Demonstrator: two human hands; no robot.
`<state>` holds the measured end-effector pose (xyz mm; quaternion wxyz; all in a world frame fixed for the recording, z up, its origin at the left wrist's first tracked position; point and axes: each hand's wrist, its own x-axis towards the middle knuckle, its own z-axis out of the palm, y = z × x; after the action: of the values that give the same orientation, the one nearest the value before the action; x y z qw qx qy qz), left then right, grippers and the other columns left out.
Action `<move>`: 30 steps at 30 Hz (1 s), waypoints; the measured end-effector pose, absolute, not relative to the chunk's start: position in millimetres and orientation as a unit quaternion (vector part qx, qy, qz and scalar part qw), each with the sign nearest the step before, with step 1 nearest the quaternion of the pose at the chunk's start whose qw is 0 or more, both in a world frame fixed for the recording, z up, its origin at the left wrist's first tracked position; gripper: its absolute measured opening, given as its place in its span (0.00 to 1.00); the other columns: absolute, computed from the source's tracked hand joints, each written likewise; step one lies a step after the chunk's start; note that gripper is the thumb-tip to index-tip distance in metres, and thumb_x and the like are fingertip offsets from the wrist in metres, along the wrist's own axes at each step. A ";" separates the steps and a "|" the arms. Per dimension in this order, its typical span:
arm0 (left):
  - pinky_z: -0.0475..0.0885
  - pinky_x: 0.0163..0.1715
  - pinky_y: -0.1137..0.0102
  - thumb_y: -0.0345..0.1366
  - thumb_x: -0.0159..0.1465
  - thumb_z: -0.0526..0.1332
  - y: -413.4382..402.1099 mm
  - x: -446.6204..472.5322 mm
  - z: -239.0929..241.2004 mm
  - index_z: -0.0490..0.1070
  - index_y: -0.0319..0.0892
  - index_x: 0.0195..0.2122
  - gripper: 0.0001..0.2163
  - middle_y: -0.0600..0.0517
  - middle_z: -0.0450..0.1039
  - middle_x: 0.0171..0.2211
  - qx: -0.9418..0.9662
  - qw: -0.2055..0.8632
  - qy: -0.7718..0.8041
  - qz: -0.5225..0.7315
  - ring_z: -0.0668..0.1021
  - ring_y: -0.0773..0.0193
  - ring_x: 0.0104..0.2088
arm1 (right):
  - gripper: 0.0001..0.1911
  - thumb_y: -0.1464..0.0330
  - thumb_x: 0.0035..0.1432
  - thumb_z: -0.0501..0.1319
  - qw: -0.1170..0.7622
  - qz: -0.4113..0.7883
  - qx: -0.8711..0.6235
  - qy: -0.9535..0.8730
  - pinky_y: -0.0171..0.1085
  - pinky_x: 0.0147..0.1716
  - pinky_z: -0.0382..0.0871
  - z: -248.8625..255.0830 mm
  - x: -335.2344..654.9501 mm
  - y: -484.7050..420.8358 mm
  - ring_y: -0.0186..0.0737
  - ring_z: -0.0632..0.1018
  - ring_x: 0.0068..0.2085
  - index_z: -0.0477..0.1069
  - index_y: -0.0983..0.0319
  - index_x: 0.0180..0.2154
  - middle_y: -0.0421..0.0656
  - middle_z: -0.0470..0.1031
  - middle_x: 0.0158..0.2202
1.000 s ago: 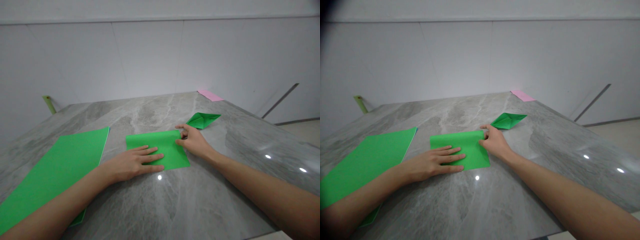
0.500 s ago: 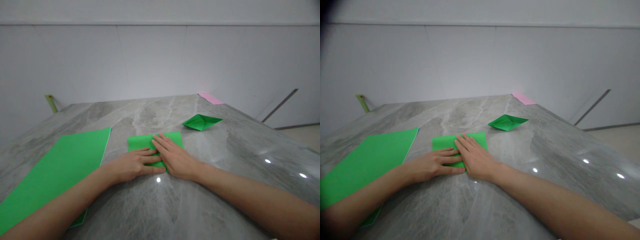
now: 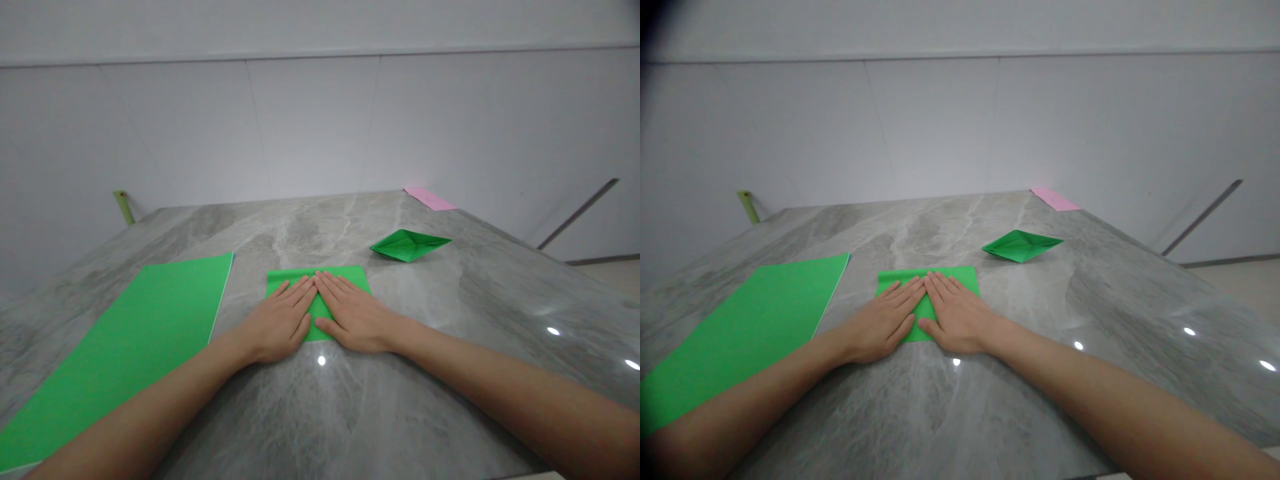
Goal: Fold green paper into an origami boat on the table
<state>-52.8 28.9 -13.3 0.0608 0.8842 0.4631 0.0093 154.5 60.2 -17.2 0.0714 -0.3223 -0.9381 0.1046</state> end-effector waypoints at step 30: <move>0.46 0.66 0.52 0.54 0.70 0.40 45.8 -58.0 -23.0 0.44 0.27 0.69 0.37 0.34 0.41 0.70 0.833 0.019 0.553 0.007 0.47 0.48 0.70 | 0.37 0.55 0.68 0.47 0.083 0.095 -0.320 -0.939 0.54 0.67 0.47 -18.4 158.8 66.7 0.54 0.50 0.70 0.50 0.75 0.67 0.58 0.46 0.70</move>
<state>-58.0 45.8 -23.0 0.0188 0.8333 0.5525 0.0074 158.8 66.7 -18.4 0.0833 -0.3196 -0.9391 0.0951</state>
